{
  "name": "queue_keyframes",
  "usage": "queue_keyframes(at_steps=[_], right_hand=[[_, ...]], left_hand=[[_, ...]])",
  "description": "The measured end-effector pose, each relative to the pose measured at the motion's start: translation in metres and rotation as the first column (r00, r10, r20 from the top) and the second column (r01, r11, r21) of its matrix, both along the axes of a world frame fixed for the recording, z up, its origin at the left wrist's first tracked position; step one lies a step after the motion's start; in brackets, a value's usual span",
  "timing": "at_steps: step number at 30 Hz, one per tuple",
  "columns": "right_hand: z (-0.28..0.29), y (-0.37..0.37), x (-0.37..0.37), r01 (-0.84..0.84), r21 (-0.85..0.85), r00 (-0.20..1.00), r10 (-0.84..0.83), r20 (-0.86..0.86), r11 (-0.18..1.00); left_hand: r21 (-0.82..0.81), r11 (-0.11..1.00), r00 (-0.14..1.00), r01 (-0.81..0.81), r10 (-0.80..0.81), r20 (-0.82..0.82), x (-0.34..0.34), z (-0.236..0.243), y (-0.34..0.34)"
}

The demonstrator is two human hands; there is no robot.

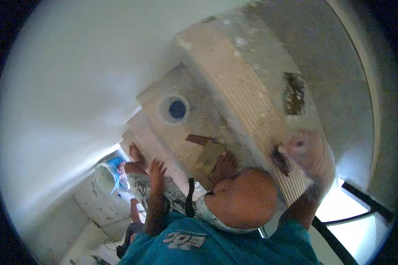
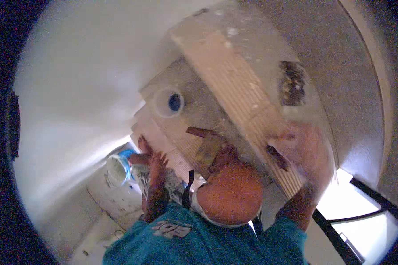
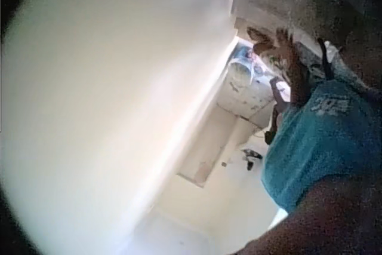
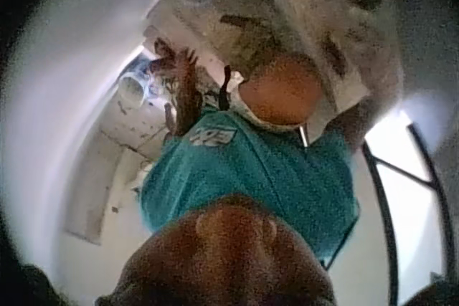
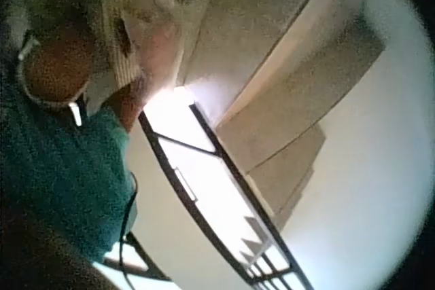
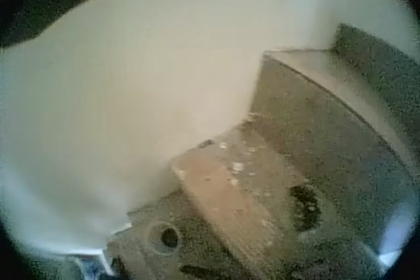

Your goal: Applying sealant and cleaning stair tiles using a brush and sponge during renovation.

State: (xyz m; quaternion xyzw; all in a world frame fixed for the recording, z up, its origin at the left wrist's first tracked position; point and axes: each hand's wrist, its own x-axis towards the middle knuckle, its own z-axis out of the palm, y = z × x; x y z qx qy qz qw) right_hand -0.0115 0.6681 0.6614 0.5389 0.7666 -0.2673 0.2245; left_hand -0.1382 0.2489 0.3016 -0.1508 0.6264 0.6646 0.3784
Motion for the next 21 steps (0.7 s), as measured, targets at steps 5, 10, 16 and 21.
queue_keyframes(at_steps=[5,10,16,21], right_hand=[[-0.014,-0.047,0.027,-0.020,0.096,0.996,0.011,0.092,0.995],[-0.063,-0.057,0.084,-0.053,0.420,0.918,0.210,-0.337,0.906],[-0.063,-0.043,0.063,-0.116,0.331,0.979,0.165,-0.123,0.936],[-0.053,-0.006,0.041,0.078,0.294,0.806,0.113,-0.581,0.953]], left_hand=[[-0.365,0.849,0.913,0.382,-0.409,0.003,0.006,-0.012,0.031],[-0.369,0.896,0.966,0.246,-0.259,0.015,0.007,-0.039,0.046],[-0.441,0.882,0.973,0.163,-0.219,-0.078,0.005,-0.019,0.050],[-0.373,0.902,0.953,0.216,-0.278,-0.123,0.012,-0.037,0.067]])
